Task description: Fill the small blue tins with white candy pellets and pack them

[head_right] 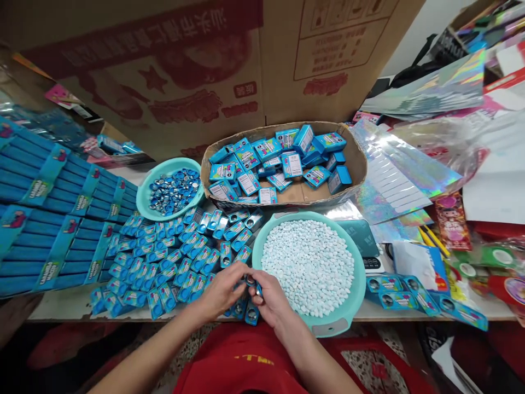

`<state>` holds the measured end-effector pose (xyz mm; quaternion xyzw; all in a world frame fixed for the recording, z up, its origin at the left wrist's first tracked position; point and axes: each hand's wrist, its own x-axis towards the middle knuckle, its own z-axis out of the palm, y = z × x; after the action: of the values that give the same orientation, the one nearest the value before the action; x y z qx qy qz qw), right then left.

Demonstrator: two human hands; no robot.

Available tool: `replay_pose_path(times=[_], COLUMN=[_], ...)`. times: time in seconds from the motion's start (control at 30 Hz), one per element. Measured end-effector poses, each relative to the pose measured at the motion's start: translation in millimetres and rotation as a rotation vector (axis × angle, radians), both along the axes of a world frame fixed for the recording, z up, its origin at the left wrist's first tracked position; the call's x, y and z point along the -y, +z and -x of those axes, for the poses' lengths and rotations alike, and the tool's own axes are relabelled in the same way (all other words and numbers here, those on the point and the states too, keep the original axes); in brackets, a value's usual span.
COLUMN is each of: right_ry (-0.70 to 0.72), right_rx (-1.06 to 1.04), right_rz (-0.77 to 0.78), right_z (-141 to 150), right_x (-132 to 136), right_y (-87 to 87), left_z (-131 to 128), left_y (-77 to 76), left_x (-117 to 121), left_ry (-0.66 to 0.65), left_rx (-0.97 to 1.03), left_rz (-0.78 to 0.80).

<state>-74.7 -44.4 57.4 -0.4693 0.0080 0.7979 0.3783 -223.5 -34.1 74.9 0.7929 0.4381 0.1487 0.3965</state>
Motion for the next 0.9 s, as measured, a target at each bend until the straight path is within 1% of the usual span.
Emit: replay_pose_path(times=[0.07, 0.17, 0.3, 0.43, 0.47, 0.53, 0.6, 0.67, 0.73, 0.8, 0.9], right_ry=[0.053, 0.137, 0.204, 0.186, 0.17, 0.148, 0.153, 0.175, 0.195, 0.206, 0.192], right_rx=[0.035, 0.077, 0.111, 0.099, 0.09, 0.087, 0.094, 0.09, 0.07, 0.053, 0.032], right_rz=[-0.044, -0.089, -0.083, -0.011, 0.018, 0.071, 0.092, 0.087, 0.066, 0.06, 0.077], right_z=[6, 14, 23, 29, 30, 29, 27, 25, 23, 22, 21], right_x=[6, 13, 19, 23, 24, 24, 24, 22, 21, 20, 18], right_y=[0.8, -0.5, -4.0, -6.9, -7.8, -9.7, -11.3, -12.1, -11.9, -11.1, -9.3], left_z=[3, 6, 3, 4, 7, 17, 29, 38, 40, 36, 27], left_y=[-4.3, -6.3, -5.8, -6.5, -6.0, -4.1, -2.4, -2.8, -6.4, -12.8, -22.9], left_x=[14, 25, 31, 32, 29, 18, 0, -21, -41, -55, -66], left_ry=[0.016, 0.029, 0.12, 0.144, 0.171, 0.273, 0.361, 0.358, 0.317, 0.303, 0.33], left_rx=[-0.011, -0.026, -0.137, -0.262, -0.268, -0.294, -0.419, -0.625, -0.771, -0.821, -0.849], left_rz=[-0.086, -0.143, -0.125, -0.071, -0.044, 0.034, 0.117, 0.197, 0.267, 0.317, 0.392])
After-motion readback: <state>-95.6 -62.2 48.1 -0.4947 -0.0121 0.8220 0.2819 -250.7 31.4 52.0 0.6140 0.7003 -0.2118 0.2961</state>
